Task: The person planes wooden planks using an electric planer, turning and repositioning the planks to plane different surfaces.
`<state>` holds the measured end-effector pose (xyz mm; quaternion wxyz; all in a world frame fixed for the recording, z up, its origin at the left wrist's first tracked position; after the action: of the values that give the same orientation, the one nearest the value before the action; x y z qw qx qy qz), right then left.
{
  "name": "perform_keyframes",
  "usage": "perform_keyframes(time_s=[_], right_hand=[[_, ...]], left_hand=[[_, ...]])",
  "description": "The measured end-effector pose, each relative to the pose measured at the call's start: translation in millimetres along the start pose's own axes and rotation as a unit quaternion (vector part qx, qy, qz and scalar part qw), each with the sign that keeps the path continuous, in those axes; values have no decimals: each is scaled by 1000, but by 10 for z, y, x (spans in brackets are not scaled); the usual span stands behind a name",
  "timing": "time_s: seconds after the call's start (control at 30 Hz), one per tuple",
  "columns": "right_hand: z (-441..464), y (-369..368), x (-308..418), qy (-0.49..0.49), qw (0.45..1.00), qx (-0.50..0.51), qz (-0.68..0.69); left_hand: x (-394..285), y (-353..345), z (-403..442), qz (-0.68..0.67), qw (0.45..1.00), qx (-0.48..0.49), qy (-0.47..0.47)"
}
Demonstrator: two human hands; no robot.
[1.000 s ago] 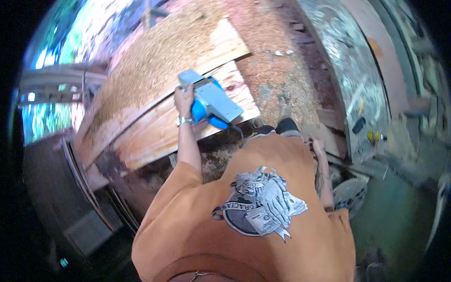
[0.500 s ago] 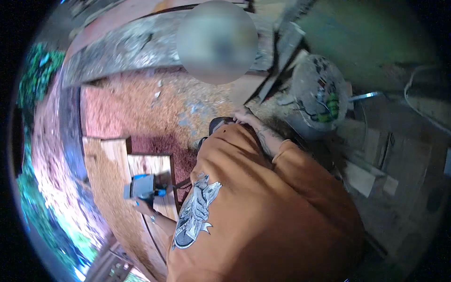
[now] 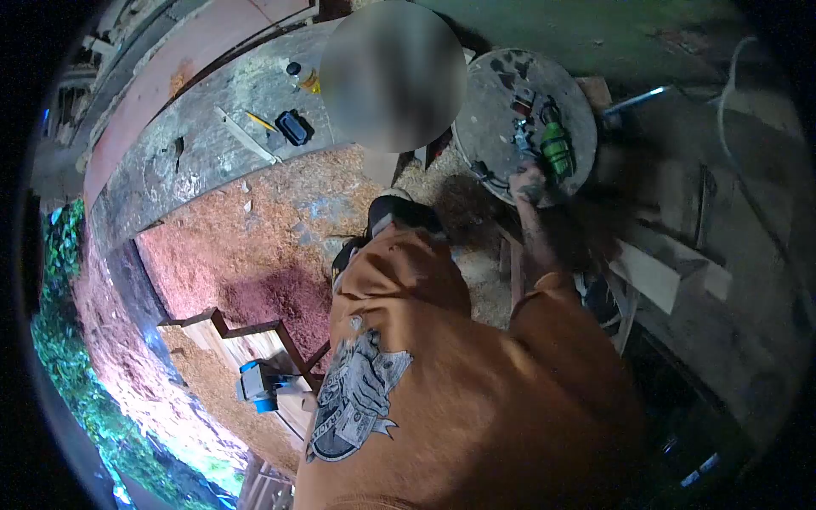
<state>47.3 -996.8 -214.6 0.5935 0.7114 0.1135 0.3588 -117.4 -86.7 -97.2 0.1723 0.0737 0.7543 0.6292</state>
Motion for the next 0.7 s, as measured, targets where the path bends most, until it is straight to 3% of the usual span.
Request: perform_keyframes(time_s=[0.1, 0.23, 0.3, 0.33, 0.37, 0.4, 0.43, 0.47, 0.53, 0.57, 0.6, 0.63, 0.67, 0.7], right_hand=[[314, 294, 210, 155, 968, -27, -194], [846, -304, -197, 64, 967, 150, -198], [1068, -676, -378, 35, 947, 250, -200], [1159, -759, -390, 29, 934, 286, -212], [1256, -905, -561, 37, 921, 294, -252], [1339, -965, -653, 47, 915, 296, -269], [1418, -989, -726, 59, 924, 282, -252], [1494, -987, -811, 72, 941, 259, -207], [1671, -956, -1034, 92, 969, 220, -65], [1758, -933, -1134, 78, 973, 218, 16], [1824, -902, -1114, 7, 967, 243, 74], [1877, -867, -970, -67, 954, 261, 130], [1796, -621, -493, -37, 951, 291, 100], [1693, -440, -168, -7, 947, 313, 73]], left_hand=[[133, 129, -33, 15, 1000, -21, 10], [346, 434, -2, 52, 998, -45, 3], [553, 581, -109, 68, 996, 32, 52], [599, 620, -204, 189, 965, -91, -157], [796, 677, -243, 81, 992, 1, 95], [836, 682, -420, 10, 988, 60, 142], [994, 622, -510, -17, 987, 51, 152], [481, 794, -870, 21, 998, -2, 58], [678, 693, -1246, 92, 970, 102, 199], [1090, 447, -1424, -64, 961, 118, 241], [1280, 263, -1661, -104, 950, 136, 262], [1196, 185, -1898, -58, 964, 139, 218], [1451, -96, -2197, -185, 902, 189, 342], [1525, -296, -2449, -186, 900, 208, 335]])
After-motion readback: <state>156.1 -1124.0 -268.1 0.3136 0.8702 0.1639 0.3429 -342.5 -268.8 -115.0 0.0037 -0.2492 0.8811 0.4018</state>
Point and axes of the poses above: each hand's wrist, its own z-axis towards the middle knuckle, its own y-axis out of the back of the hand, x = y × z, the point moved 6 cm from there along z, towards the middle knuckle, and after that the axes turned 11 degrees about y, right-handed, at the moved point
